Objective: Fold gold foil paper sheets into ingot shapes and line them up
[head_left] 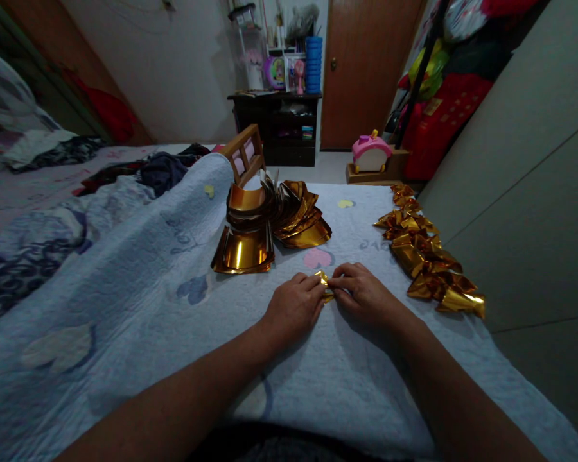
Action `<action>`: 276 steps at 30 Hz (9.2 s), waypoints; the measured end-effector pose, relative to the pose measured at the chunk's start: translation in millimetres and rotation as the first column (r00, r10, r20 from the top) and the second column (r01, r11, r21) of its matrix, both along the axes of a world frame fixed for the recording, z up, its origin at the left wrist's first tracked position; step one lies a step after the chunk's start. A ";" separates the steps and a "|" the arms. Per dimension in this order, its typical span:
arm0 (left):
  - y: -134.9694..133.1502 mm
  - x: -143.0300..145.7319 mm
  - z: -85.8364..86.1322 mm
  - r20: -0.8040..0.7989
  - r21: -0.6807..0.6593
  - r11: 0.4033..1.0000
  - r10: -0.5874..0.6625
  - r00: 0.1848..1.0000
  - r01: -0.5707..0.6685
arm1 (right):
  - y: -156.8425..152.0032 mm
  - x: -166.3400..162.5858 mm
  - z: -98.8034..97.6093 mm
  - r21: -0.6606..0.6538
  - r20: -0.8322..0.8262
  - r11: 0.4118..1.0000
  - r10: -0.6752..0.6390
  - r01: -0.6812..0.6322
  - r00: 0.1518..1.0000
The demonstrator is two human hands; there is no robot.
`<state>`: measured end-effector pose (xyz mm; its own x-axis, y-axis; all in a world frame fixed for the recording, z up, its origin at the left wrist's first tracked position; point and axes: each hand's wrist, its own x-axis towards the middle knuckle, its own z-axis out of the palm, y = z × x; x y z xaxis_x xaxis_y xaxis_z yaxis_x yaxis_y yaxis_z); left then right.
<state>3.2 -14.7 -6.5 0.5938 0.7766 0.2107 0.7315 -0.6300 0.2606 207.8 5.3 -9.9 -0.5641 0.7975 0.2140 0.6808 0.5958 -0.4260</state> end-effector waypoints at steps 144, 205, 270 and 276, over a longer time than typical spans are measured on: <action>10.8 -15.8 4.5 0.067 0.054 0.991 -0.126 0.990 0.123 | 7.9 -3.1 -14.4 0.009 -0.112 0.998 -0.053 0.054 0.992; 27.3 -21.4 -11.5 0.182 -0.080 0.993 0.101 0.978 -0.087 | 8.0 -17.2 -17.1 0.007 -0.070 0.994 -0.107 0.108 0.992; 31.5 -16.4 -3.1 0.680 -0.615 0.764 0.389 0.621 0.195 | -1.4 -21.9 0.9 -0.311 -0.454 0.945 -0.239 0.098 0.858; 30.1 -15.9 1.0 0.660 -0.613 0.769 0.369 0.654 0.184 | -0.7 -21.4 1.4 -0.361 -0.489 0.929 -0.264 0.083 0.831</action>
